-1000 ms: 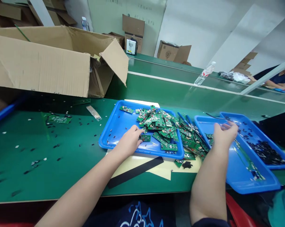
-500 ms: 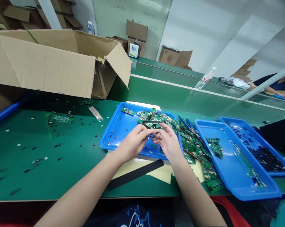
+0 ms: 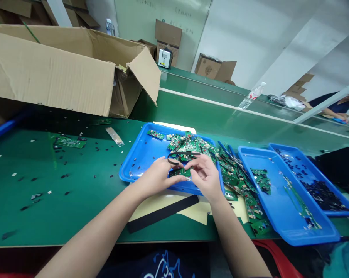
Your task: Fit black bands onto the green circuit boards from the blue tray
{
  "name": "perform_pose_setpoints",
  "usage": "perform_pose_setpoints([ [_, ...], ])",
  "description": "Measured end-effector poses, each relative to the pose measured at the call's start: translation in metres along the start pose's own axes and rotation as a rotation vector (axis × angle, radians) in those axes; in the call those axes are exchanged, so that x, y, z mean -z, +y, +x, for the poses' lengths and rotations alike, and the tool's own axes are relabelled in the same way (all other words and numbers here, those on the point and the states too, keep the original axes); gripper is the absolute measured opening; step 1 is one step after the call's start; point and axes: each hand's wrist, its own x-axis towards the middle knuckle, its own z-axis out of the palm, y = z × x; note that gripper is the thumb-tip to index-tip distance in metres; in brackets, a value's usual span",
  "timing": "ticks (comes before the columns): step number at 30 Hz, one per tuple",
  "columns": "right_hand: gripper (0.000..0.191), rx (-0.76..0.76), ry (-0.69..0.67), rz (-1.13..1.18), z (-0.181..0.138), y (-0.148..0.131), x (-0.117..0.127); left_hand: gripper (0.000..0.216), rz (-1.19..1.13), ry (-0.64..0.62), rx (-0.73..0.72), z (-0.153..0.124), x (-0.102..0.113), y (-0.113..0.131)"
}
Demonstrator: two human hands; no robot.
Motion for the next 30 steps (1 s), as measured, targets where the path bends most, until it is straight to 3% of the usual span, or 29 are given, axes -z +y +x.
perform_pose_setpoints([
  [3, 0.041, 0.092, -0.047, -0.038, -0.004, -0.002, -0.002, 0.022, -0.131, -0.079, 0.022, -0.002, -0.001, 0.004],
  [6, 0.034, 0.048, 0.079, -0.028, -0.003, -0.004, 0.0, 0.022, -0.204, -0.093, 0.063, -0.002, -0.001, 0.003],
  [10, 0.011, 0.03, 0.417, 0.042, 0.003, -0.005, 0.011, 0.021, -0.242, 0.075, 0.284, 0.005, 0.005, -0.004],
  [12, 0.006, 0.02, 0.464, 0.083, 0.004, -0.004, 0.015, 0.014, -0.383, 0.191, 0.355, 0.007, 0.008, -0.005],
  [14, 0.007, 0.003, 0.369, 0.076, 0.002, -0.004, 0.015, 0.013, -0.561, 0.295, 0.36, 0.008, 0.01, -0.003],
  [16, 0.007, 0.0, 0.214, -0.007, -0.001, -0.005, 0.012, 0.017, -0.667, 0.315, 0.312, 0.006, 0.009, 0.002],
  [20, 0.01, 0.048, 0.005, -0.19, -0.006, -0.005, 0.004, 0.021, -0.586, 0.137, 0.252, 0.001, 0.003, 0.012],
  [24, 0.015, 0.116, -0.04, -0.298, -0.003, -0.004, 0.0, 0.022, -0.484, 0.105, 0.228, -0.001, 0.0, 0.015],
  [30, 0.035, 0.168, -0.034, -0.561, -0.004, -0.002, -0.002, 0.027, -0.598, 0.103, 0.268, -0.001, 0.003, 0.016],
])
